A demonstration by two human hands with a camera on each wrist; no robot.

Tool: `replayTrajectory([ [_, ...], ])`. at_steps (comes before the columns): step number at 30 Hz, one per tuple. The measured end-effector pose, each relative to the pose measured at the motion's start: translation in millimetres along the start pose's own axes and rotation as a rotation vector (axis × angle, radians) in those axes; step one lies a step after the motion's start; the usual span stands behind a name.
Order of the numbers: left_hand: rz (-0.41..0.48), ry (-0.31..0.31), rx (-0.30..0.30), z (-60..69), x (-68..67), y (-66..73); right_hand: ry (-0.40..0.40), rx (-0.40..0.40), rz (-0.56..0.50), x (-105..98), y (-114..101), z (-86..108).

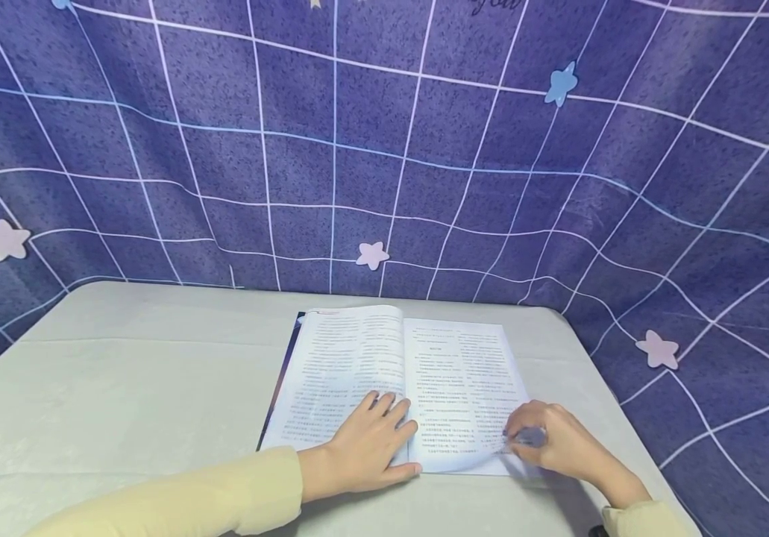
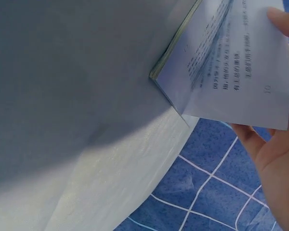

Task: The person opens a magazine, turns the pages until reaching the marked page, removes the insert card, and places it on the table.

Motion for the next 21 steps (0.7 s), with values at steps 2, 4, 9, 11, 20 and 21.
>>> replayTrajectory([
  [2, -0.003, -0.008, -0.004, 0.0, -0.9, 0.5, 0.017, 0.001, 0.022, -1, 0, -0.6],
  [4, -0.003, -0.013, -0.007, 0.1, -1.9, 1.1, 0.031, 0.008, 0.043, -2, 1, -0.9],
  [9, 0.002, -0.019, -0.012, -0.9, -2.9, 2.4, 0.052, 0.005, 0.091, -4, 0, -2.7],
  [11, 0.002, -0.024, -0.011, -1.7, -2.4, 2.9, 0.055, 0.007, 0.113, -5, 0, -4.1],
  [20, -0.019, -0.032, -0.011, -5.2, -0.7, 5.2, 0.071, 0.040, 0.181, -12, -1, -10.2],
  [21, -0.021, -0.033, -0.013, -5.3, -0.9, 5.5, 0.077, 0.046, 0.186, -12, -1, -10.6],
])
Point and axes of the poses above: each hand's wrist, its own z-axis away from the middle knuckle, its own x-axis out of the palm, y = z × x, the point moved 4 cm from there along -z, towards the middle knuckle, and after that the axes turned 11 degrees about z, right-handed, at the moved point
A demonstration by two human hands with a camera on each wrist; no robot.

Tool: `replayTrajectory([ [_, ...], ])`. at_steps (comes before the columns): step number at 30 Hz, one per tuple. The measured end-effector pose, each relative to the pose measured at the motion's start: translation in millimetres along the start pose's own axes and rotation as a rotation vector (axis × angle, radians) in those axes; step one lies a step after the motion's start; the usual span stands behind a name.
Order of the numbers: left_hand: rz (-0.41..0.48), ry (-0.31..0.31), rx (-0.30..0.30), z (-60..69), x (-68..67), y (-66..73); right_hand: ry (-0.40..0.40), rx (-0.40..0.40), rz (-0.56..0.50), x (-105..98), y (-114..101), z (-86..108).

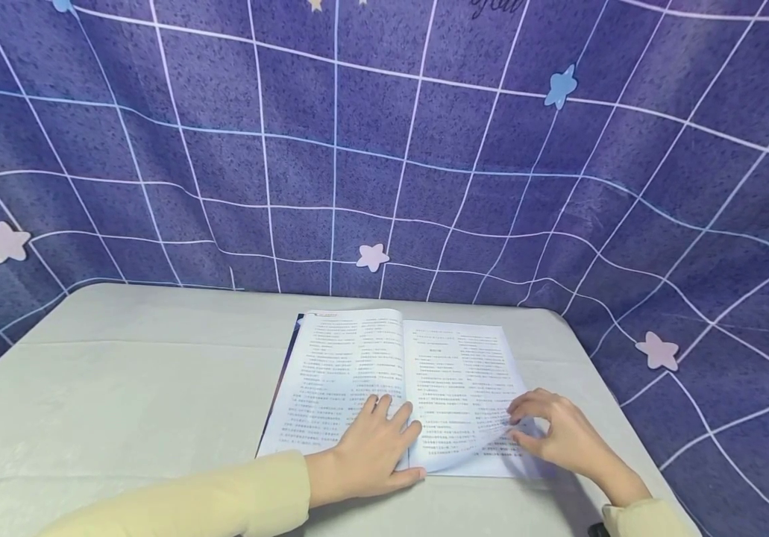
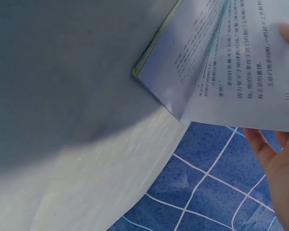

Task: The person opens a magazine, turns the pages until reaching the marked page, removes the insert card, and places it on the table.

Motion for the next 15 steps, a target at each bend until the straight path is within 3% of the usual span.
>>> replayTrajectory([
  [10, -0.034, -0.004, -0.024, -1.7, 1.1, 5.1, 0.077, 0.020, -0.014, -2.8, 1.0, -2.2],
  [15, -0.040, -0.008, -0.032, -3.0, 1.5, 6.1, 0.074, 0.054, -0.027, -3.6, 0.6, -3.2],
])
Point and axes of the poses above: each hand's wrist, its own z-axis away from the middle knuckle, its own x-axis out of the palm, y = z × x, the point moved 4 cm from there along -z, towards the middle knuckle, and after that the axes turned 11 degrees about z, right-handed, at the moved point
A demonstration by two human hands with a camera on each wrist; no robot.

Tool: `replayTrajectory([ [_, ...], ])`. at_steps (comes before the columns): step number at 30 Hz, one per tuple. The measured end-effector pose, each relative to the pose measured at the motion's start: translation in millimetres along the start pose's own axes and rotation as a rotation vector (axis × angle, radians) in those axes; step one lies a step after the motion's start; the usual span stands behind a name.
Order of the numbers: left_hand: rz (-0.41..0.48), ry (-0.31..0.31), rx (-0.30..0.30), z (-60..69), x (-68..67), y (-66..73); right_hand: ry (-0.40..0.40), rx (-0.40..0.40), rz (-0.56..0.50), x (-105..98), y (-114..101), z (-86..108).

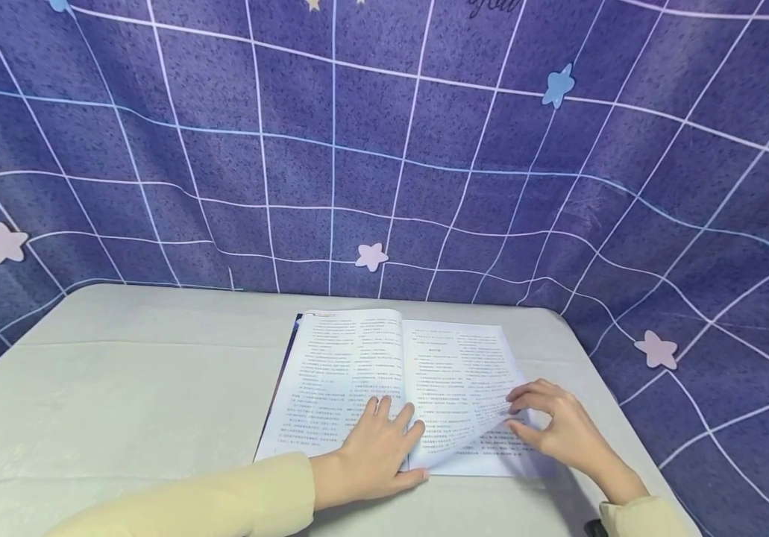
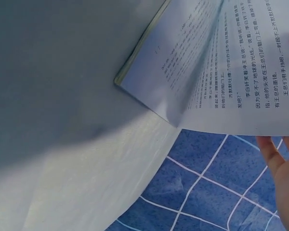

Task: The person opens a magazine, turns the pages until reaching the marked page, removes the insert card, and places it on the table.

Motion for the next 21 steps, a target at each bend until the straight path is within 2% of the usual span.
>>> replayTrajectory([
  [6, -0.002, -0.002, -0.005, -0.7, 0.8, 0.4, -0.015, 0.040, -0.010, -2.0, -0.8, -3.1],
  [11, 0.010, -0.003, -0.010, -0.5, 0.6, -0.2, -0.008, 0.042, -0.012, -3.1, -1.0, -5.0],
  [21, -0.009, -0.015, -0.012, 0.5, -0.1, -0.8, 0.058, 0.008, 0.032, -7.2, -1.3, -6.8],
])
Point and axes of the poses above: each hand's wrist, its own z-axis away from the middle knuckle, its own x-axis out of the palm, y = z × x, the point moved 4 cm from there along -z, towards the middle knuckle, and after that the axes turned 11 degrees about z, right-handed, at the moved point
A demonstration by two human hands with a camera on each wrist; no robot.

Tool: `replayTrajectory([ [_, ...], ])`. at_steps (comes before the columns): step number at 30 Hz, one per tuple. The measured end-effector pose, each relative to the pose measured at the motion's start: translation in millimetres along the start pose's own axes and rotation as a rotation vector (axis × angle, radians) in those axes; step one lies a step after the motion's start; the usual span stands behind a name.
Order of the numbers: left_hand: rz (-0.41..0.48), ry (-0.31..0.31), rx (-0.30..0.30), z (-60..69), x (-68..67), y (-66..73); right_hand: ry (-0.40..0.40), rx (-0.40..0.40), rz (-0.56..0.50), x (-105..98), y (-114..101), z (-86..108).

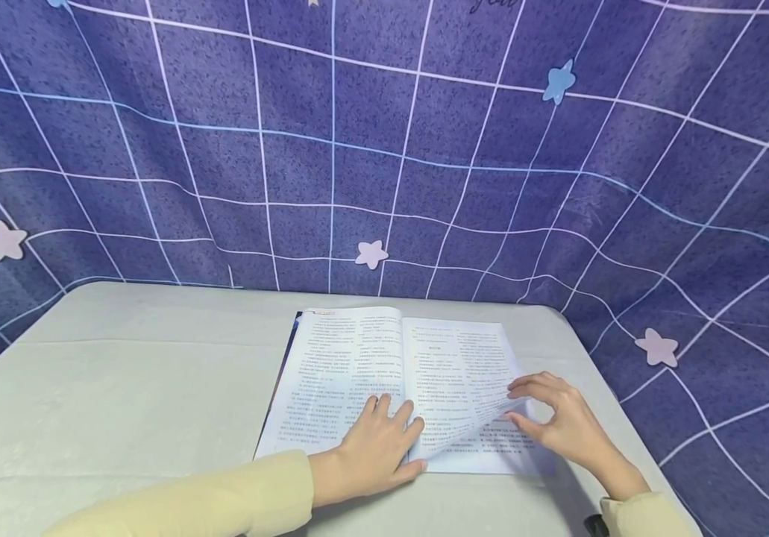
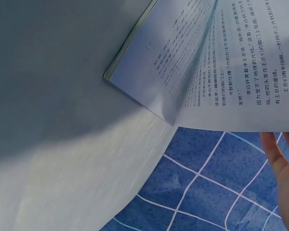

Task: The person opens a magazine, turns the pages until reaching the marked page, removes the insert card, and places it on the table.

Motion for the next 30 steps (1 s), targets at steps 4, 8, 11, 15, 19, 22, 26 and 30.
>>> replayTrajectory([
  [4, 0.010, 0.003, -0.004, -0.2, -1.3, -0.4, 0.029, 0.008, 0.011, -2, 1, -1.0],
  [8, 0.023, 0.011, -0.005, -1.0, -0.6, -1.0, 0.032, 0.043, 0.011, -3, 3, -0.6],
  [11, 0.020, 0.023, -0.001, -1.2, -0.1, -1.4, 0.022, 0.081, 0.008, -4, 6, 0.5],
  [15, 0.028, 0.041, 0.007, -1.0, 0.1, -2.0, 0.062, 0.056, -0.012, -5, 8, -0.5],
  [19, 0.043, 0.068, 0.012, -1.0, -0.9, -2.8, 0.090, 0.034, -0.002, -6, 9, -2.0],
  [22, 0.052, 0.081, 0.014, -0.9, -1.5, -3.4, 0.053, 0.081, 0.020, -6, 12, -1.6],
  [26, 0.058, 0.077, 0.018, -0.3, -1.5, -4.8, 0.011, 0.116, 0.040, -5, 13, 0.0],
  [30, 0.057, 0.085, 0.018, 0.9, -2.2, -6.4, -0.011, 0.117, 0.053, -4, 11, 1.3],
])
Point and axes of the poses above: each hand's wrist, its own z-axis away from the middle knuckle, its own x-axis out of the palm, y = z × x, the point moved 4 cm from there along -z, towards the middle knuckle, and after that the axes turned 11 degrees about z, right-handed, at the moved point
